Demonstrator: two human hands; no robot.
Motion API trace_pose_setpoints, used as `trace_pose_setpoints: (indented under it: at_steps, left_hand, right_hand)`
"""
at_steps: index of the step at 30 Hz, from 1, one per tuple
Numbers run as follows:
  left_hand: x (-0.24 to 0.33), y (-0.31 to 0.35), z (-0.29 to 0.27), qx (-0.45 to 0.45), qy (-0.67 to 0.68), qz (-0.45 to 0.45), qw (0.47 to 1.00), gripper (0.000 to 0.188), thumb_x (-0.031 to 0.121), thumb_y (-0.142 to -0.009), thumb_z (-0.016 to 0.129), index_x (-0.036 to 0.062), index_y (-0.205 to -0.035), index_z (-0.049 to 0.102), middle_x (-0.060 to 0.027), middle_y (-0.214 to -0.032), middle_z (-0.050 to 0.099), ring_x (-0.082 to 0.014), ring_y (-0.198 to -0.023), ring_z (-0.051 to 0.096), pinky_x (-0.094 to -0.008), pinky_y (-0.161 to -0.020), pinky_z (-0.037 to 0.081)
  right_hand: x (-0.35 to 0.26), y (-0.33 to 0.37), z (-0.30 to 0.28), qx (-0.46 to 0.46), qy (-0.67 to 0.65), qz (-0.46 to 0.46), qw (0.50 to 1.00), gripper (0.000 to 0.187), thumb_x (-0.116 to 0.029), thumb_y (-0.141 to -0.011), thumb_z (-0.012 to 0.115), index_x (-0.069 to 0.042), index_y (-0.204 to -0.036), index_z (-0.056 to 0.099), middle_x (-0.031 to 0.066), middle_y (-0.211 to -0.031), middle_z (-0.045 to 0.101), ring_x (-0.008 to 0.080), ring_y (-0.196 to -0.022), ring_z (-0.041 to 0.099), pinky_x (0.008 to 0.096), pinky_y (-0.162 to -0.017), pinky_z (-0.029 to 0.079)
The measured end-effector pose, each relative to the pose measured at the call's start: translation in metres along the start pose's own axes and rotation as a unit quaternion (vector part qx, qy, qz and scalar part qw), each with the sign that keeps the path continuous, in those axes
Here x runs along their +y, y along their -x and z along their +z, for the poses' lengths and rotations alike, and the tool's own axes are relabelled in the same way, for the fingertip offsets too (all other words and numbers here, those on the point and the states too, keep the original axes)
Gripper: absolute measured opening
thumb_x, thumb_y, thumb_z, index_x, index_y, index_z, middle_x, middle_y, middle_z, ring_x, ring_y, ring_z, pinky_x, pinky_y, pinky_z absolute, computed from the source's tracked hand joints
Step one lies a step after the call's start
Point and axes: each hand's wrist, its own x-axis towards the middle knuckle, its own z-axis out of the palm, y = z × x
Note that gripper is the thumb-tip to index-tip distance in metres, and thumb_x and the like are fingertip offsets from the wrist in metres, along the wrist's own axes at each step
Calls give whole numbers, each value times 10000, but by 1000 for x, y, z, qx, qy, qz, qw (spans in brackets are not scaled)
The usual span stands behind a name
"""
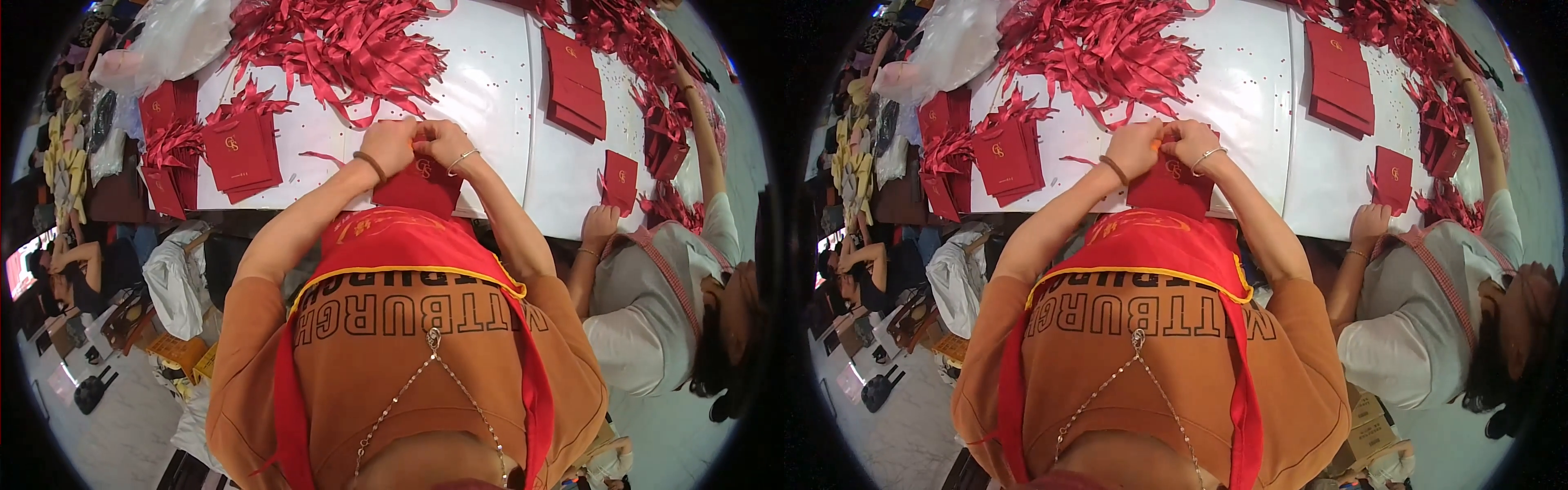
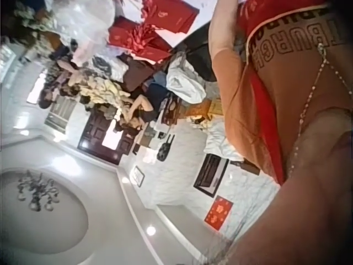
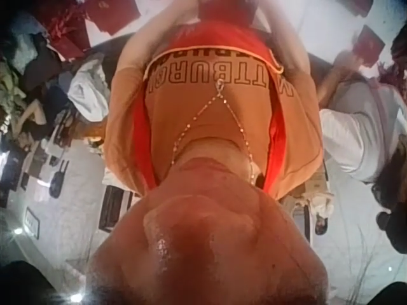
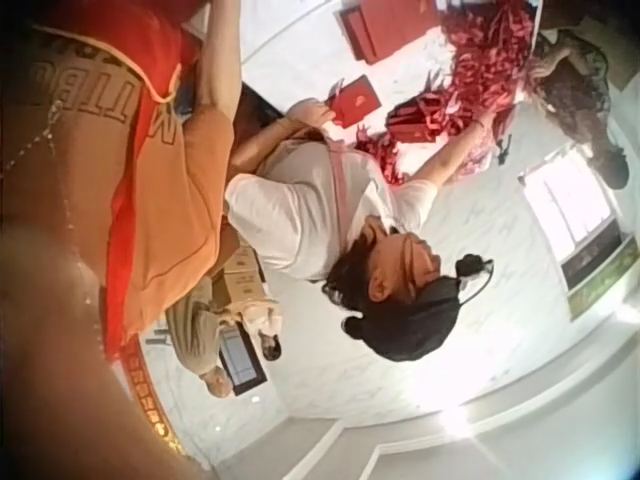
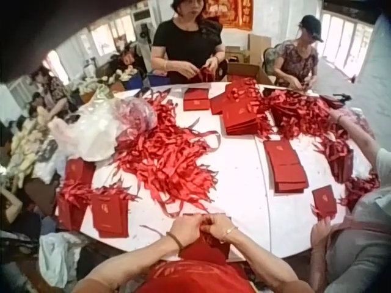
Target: Tying red decorative ribbons onto red gift cards or invitations at a long table.
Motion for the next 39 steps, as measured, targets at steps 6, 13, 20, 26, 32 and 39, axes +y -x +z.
trace_pose_setpoints:
  at_steps: [6,13,20,26,32,39]
  left_hand:
    - [-20,6,5,-12,286,-174,942,244,58,-731,589,5,-947,489,-53,-559,544,-132,-532,543,-266,-491,425]
    - [-34,2,-32,-160,280,-179,929,172,132,-782,591,16,-909,591,-61,-735,587,-106,-635,561,-248,-552,425]
    - [-58,-25,-29,-227,84,-7,970,269,287,-746,572,35,-818,633,-107,-967,585,-256,-879,545,-337,-748,416]
    - [-65,-47,-27,-386,162,67,906,273,270,-684,572,17,-765,635,-101,-796,575,-224,-724,534,-319,-644,403]
    - [-58,-47,-30,-393,177,109,896,241,241,-655,583,9,-711,615,-87,-836,570,-225,-712,534,-318,-645,405]
    - [-53,-38,-21,-316,73,49,945,204,253,-715,554,67,-725,637,-125,-1004,554,-287,-959,471,-367,-877,334]
  right_hand:
    - [-3,0,3,14,2,-36,999,281,-165,-693,618,-76,-960,616,125,-860,637,257,-805,609,327,-722,464]
    - [-26,15,8,113,306,-95,940,267,-272,-703,651,-120,-892,541,59,-723,628,251,-707,594,393,-679,352]
    - [-24,24,10,132,217,-195,948,211,-277,-716,640,-138,-853,561,55,-645,593,225,-672,569,371,-678,303]
    - [-22,29,19,170,242,-254,921,179,-271,-709,649,-139,-807,579,54,-611,555,220,-633,535,355,-672,306]
    - [-22,30,19,162,228,-247,928,169,-267,-706,651,-139,-795,586,54,-610,552,213,-629,531,345,-675,312]
    - [-23,31,18,119,221,-214,944,162,-269,-709,647,-143,-795,591,47,-626,567,195,-652,545,337,-693,312]
